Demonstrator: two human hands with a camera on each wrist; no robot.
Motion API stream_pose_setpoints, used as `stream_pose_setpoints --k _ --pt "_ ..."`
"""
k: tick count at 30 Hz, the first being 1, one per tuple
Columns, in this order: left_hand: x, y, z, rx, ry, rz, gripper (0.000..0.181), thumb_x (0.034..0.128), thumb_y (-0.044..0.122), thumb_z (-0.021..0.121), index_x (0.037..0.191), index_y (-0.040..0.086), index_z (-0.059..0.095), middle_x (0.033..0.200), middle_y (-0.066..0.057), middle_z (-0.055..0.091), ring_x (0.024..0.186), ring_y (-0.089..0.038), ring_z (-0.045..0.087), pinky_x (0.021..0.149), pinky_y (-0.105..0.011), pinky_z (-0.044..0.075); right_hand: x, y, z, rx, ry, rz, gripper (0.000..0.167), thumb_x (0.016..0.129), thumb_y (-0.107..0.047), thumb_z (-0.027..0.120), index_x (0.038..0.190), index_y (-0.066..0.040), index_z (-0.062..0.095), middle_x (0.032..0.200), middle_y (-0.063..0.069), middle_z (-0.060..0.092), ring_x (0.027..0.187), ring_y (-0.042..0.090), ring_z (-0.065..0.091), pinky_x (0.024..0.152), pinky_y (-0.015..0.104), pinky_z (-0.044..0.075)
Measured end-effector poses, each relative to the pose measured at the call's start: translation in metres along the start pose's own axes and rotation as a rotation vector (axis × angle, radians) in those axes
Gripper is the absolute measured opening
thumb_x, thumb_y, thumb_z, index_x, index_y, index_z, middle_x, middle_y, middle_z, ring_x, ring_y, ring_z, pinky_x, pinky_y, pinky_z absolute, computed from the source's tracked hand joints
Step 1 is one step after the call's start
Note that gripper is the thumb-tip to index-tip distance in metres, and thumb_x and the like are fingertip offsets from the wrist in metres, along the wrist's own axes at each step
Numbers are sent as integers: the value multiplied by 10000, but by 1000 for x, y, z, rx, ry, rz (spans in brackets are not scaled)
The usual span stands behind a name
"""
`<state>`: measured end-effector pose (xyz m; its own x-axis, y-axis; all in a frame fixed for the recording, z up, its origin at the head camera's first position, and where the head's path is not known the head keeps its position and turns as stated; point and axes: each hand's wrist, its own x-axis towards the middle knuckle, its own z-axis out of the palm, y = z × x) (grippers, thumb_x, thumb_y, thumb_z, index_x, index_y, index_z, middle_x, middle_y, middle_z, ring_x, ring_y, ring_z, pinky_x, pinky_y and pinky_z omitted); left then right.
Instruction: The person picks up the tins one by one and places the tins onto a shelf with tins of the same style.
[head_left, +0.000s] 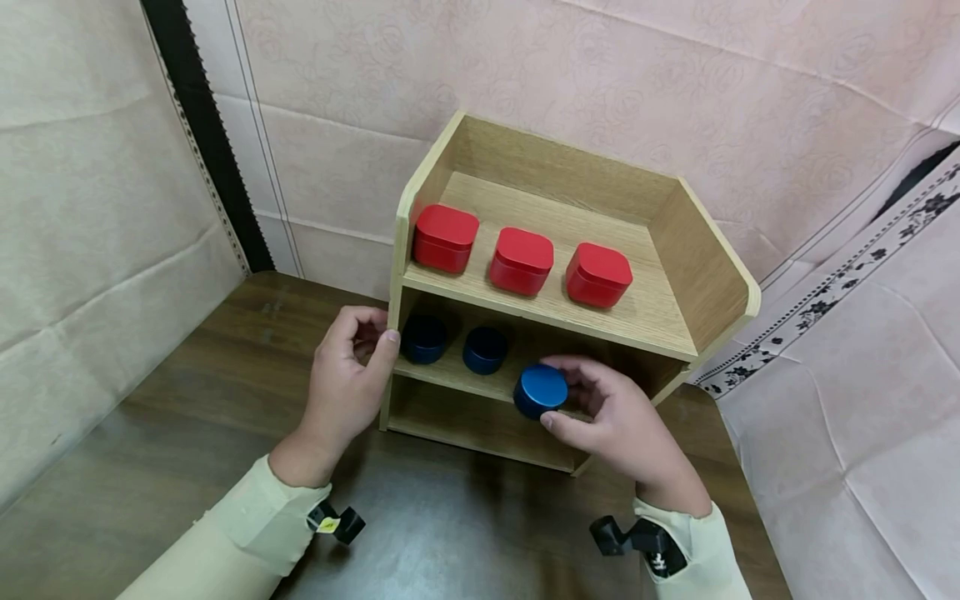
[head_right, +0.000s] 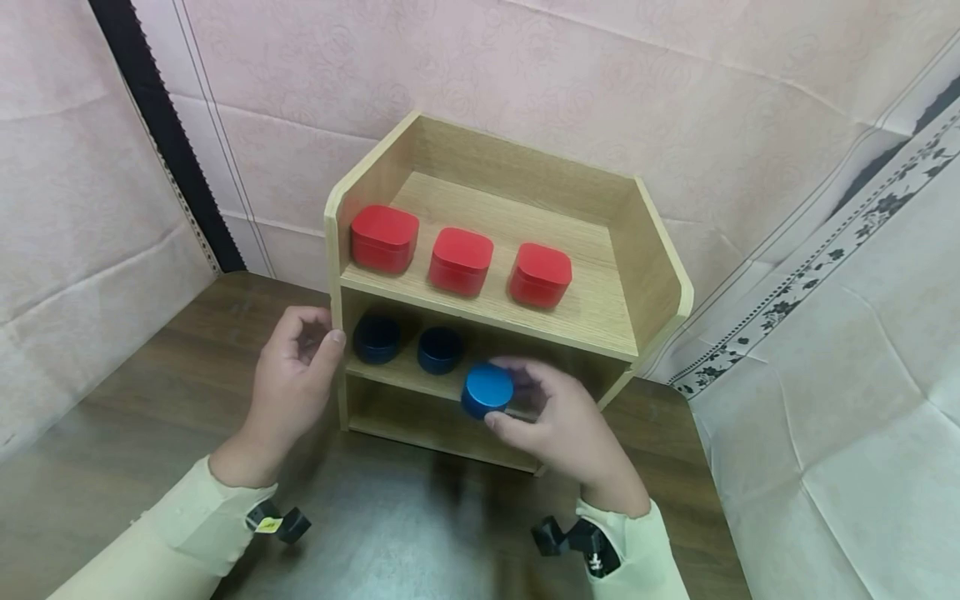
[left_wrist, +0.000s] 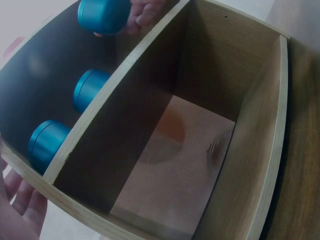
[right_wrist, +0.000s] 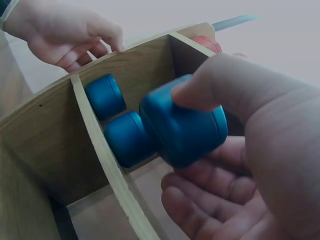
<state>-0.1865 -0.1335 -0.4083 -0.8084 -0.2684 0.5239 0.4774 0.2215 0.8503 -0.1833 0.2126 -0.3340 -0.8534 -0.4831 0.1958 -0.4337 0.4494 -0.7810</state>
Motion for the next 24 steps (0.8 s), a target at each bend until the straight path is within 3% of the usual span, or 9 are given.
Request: stream_pose_setpoints --k 3,10,24 --pt "0 0 0 -1 1 -2 211 1077 133 691 1256 25 668 1137 -52 677 1054 -148 643 940 -147 537 4 -2 -1 -75 33 45 539 972 -182 871 1480 -151 692 1312 85 751 1149 230 737 1017 258 615" --pt "0 1 0 -6 2 -5 214 1075 126 690 1256 16 666 1128 -34 668 1049 -149 641 935 -149 538 14 -1 -2 -212 105 156 545 983 -344 850 1491 -231 690 1359 54 743 1185 264 685 1038 485 584" --pt "0 -1 0 -6 -2 0 212 1080 142 691 1258 29 666 1144 -44 671 1056 -159 638 940 -157 542 29 8 0 -197 179 254 510 991 -304 816 1482 -245 691 1450 27 718 1312 253 645 1094 444 538"
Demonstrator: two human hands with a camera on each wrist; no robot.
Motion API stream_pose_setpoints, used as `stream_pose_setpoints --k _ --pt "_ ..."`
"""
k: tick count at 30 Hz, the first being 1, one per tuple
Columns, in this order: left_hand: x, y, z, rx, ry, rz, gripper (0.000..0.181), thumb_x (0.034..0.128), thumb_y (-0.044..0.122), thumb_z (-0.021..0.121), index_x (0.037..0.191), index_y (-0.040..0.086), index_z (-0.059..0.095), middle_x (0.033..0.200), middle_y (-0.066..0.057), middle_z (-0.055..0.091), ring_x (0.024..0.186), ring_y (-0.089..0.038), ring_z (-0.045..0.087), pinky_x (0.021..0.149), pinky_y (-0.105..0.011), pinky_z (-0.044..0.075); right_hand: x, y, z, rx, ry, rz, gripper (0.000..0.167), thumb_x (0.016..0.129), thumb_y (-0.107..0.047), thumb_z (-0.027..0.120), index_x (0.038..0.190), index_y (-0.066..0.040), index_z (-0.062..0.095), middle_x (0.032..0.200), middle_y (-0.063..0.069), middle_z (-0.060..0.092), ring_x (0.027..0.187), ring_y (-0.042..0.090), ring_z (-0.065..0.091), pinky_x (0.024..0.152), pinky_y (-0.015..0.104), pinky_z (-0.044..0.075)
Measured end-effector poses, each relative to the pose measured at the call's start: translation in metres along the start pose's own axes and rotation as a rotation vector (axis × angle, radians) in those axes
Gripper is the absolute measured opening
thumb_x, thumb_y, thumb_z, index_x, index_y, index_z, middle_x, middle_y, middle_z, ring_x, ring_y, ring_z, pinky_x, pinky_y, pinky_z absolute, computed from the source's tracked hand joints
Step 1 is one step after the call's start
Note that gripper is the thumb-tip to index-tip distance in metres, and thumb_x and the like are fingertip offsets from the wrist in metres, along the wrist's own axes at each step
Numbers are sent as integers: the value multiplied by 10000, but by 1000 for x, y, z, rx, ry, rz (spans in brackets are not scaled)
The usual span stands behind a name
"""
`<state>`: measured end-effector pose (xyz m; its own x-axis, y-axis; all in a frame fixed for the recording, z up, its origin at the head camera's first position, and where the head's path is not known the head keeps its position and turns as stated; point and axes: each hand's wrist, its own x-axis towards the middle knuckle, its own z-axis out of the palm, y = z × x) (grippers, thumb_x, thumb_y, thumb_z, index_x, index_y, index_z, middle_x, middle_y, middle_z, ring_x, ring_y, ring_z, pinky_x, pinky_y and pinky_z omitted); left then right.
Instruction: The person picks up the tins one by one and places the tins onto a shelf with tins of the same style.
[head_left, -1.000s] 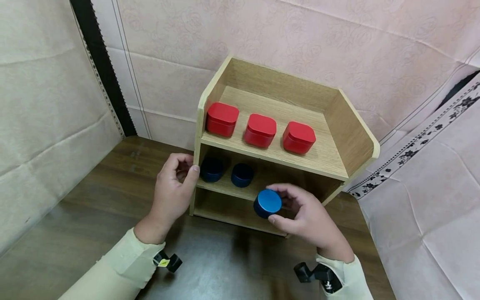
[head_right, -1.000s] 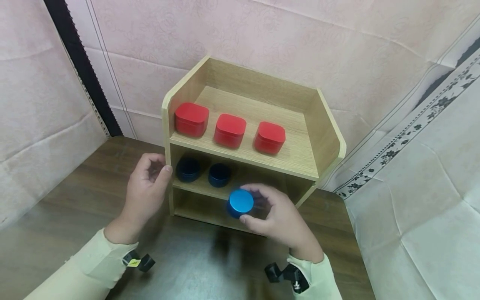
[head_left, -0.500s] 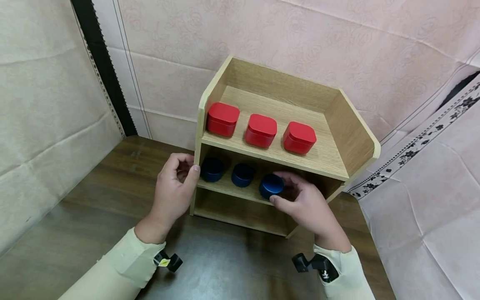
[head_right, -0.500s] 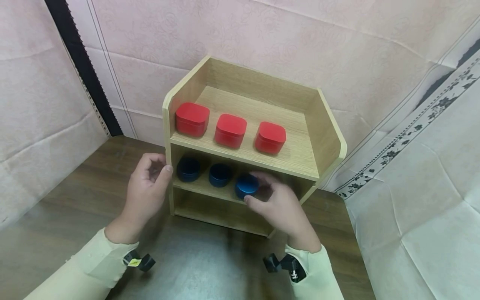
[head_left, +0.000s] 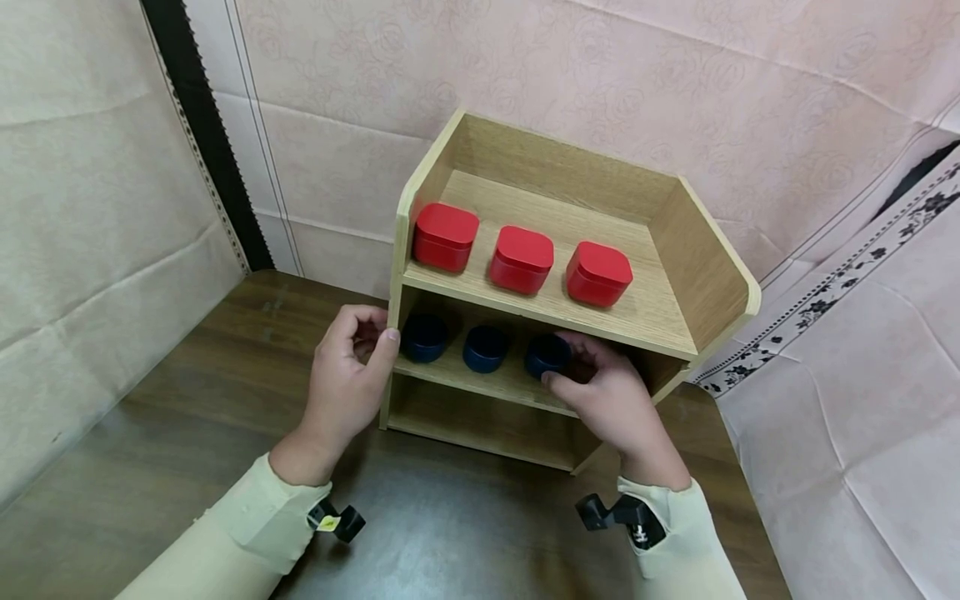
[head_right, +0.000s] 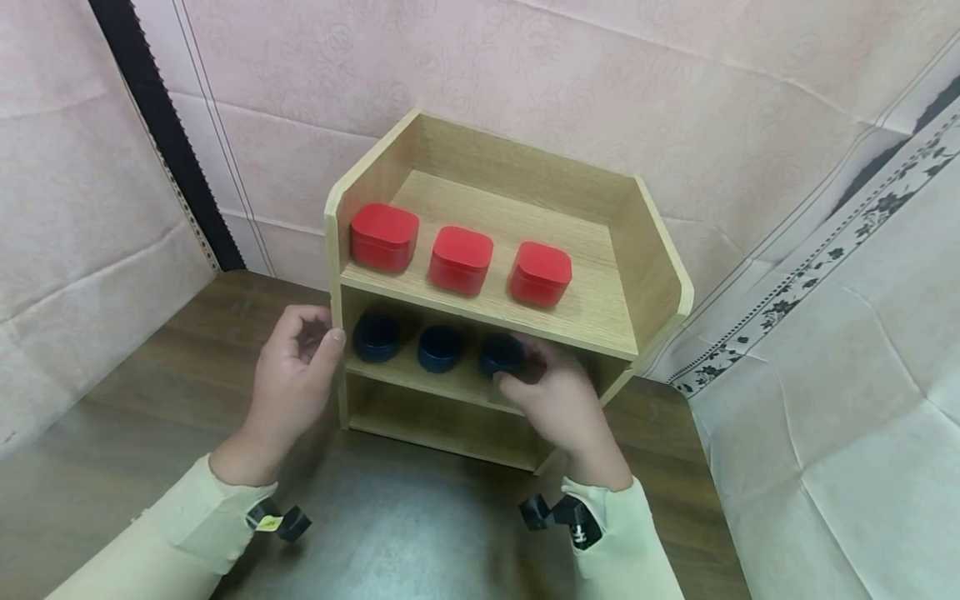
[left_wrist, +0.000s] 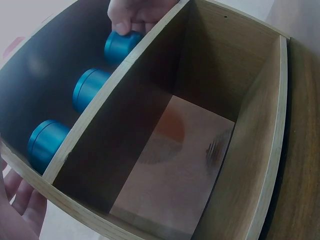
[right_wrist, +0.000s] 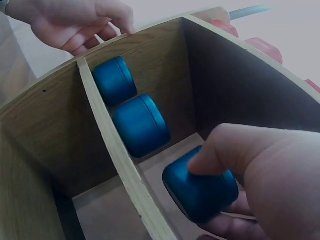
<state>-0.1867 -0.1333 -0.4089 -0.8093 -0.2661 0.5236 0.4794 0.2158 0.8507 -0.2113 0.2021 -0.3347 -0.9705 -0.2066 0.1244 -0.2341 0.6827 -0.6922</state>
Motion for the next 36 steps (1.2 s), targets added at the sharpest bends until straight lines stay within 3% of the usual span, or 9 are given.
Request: stream_pose_setpoints --k 7,15,26,36 --pt "2 3 2 -1 -3 6 205 1084 142 691 1253 30 664 1147 -56 671 1061 -158 640 948 -157 540 2 2 1 -13 5 42 537 1004 -321 797 1516 -222 665 1527 59 669 1378 298 604 1149 513 516" --pt "3 3 3 -7 -4 4 219 1080 138 689 1257 12 658 1143 -64 668 1062 -169 639 942 -152 542 4 5 1 -56 7 30 534 1002 -318 801 1512 -233 667 1496 41 688 1310 279 649 1066 445 546" --pt "1 -1 2 4 -6 -1 208 1084 138 683 1259 29 656 1150 -48 669 1077 -180 650 947 -165 555 3 5 4 -68 -8 52 580 995 -332 795 1544 -225 644 1541 46 668 1341 290 638 1094 463 538" --pt "0 0 1 3 2 0 212 1078 124 687 1255 10 658 1141 -82 684 1067 -169 649 940 -141 548 1 4 8 -66 4 53 729 970 -334 818 1629 -171 551 1638 120 575 1475 360 594 1232 574 518"
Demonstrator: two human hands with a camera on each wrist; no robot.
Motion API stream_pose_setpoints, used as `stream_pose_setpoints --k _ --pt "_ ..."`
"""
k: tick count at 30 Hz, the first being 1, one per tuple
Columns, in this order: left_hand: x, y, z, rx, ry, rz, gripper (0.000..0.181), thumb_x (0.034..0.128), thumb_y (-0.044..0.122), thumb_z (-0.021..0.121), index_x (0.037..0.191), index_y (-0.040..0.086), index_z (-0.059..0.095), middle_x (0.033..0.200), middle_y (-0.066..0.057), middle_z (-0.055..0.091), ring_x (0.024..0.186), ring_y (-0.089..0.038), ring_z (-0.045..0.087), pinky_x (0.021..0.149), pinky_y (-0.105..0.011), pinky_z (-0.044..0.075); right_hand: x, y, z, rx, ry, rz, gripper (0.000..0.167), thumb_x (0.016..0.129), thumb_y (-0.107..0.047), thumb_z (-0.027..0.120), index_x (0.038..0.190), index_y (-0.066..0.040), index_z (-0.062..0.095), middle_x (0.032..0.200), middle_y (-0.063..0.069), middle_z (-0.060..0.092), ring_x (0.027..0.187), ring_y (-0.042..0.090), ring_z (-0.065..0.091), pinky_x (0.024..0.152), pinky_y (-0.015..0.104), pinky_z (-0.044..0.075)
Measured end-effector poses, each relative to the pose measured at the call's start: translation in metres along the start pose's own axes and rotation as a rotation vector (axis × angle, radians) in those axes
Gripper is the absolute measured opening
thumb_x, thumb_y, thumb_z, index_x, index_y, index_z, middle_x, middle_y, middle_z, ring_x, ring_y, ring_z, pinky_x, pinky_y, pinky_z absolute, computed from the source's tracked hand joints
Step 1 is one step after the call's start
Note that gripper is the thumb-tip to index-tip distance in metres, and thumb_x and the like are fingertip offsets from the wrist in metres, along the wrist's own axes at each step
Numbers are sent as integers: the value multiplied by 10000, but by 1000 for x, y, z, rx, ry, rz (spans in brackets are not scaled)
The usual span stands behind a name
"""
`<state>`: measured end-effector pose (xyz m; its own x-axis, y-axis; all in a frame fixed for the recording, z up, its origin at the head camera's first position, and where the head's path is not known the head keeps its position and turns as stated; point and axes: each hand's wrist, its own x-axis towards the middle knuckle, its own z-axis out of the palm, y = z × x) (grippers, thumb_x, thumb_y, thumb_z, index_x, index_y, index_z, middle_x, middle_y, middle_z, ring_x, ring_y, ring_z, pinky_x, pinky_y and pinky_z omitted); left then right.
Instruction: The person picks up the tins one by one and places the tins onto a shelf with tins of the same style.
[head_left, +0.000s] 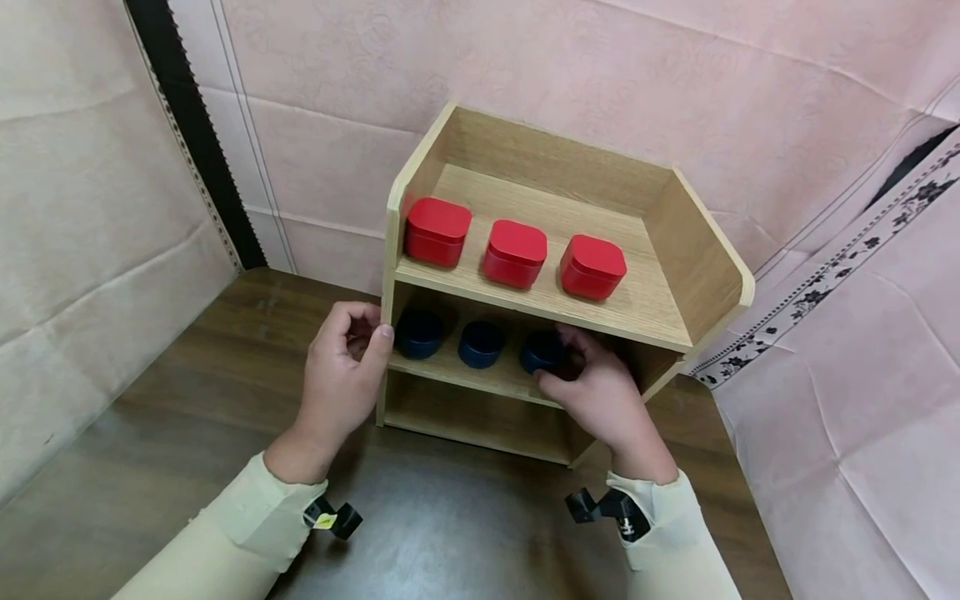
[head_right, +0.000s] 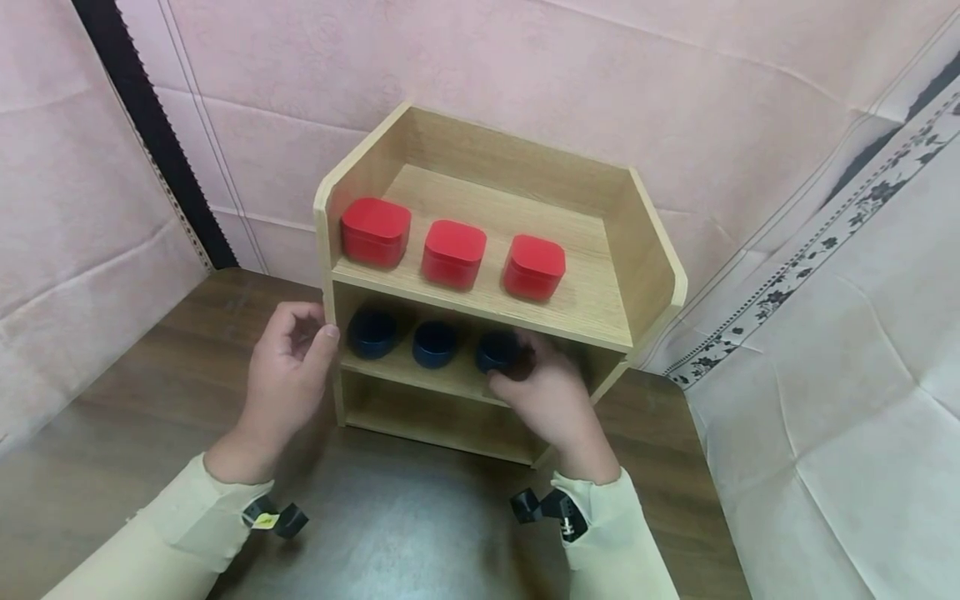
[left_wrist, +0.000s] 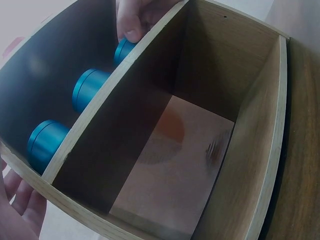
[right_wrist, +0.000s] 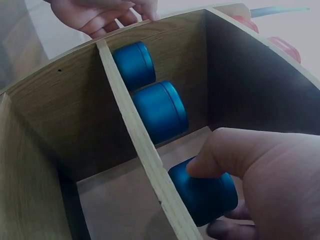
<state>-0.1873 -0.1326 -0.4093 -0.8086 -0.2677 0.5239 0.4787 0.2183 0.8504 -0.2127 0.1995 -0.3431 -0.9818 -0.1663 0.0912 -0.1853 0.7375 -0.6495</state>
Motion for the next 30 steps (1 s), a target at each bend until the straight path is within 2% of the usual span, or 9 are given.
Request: stream_pose_setpoints --k 4,11,14,16,19,23,27,30 --pt "1 0 1 -2 -3 -5 213 1079 132 688 1255 15 661 1139 -78 677 1067 -161 647 945 -136 545 -1 0 1 26 10 -7 744 958 -320 840 1605 -127 527 1638 119 542 1520 378 554 1254 576 502" --pt "4 -3 -5 17 -6 2 211 1062 115 711 1238 8 662 1114 -38 671 1048 -158 653 946 -150 543 -7 -3 0 10 40 -14 831 954 -345 862 1662 -144 478 1701 121 489 1524 387 553 1248 580 506" --pt "4 0 -9 31 10 15 228 1039 100 740 1235 18 660 1112 -20 671 1050 -157 653 949 -185 536 -12 -6 1 -10 53 -44 871 956 -366 867 1699 -169 457 1736 115 457 1544 368 520 1259 574 495" --pt "2 5 -12 42 23 48 256 1017 85 758 1241 11 657 1129 -35 671 1058 -155 640 955 -215 523 -17 -8 1 -30 65 -72 882 954 -371 873 1707 -181 455 1742 118 445 1551 360 498 1260 576 493" --pt "-1 14 -15 64 30 146 305 979 81 786 1246 4 663 1192 -73 668 1087 -156 609 973 -246 498 -26 -10 0 -68 102 -130 877 936 -358 900 1690 -189 485 1726 123 464 1540 358 498 1252 594 497" --pt "-6 28 -17 137 -6 348 369 930 165 804 1245 12 688 1278 -145 670 1164 -230 596 1031 -281 461 -40 -12 1 -126 154 -222 882 902 -359 943 1661 -192 526 1698 111 510 1528 347 510 1252 624 476" --pt "-11 39 -17 278 -65 572 439 1003 398 736 1245 31 722 1299 -204 691 1200 -372 626 1045 -412 472 -55 -12 2 -179 167 -329 925 872 -380 974 1661 -189 530 1730 57 497 1568 308 491 1252 615 462" --pt "-16 46 -16 399 -132 686 532 1037 526 671 1281 59 744 1339 -201 710 1232 -410 653 1070 -507 501 -64 -12 5 -218 156 -413 993 839 -398 996 1677 -172 513 1777 41 448 1614 320 457 1255 625 457"
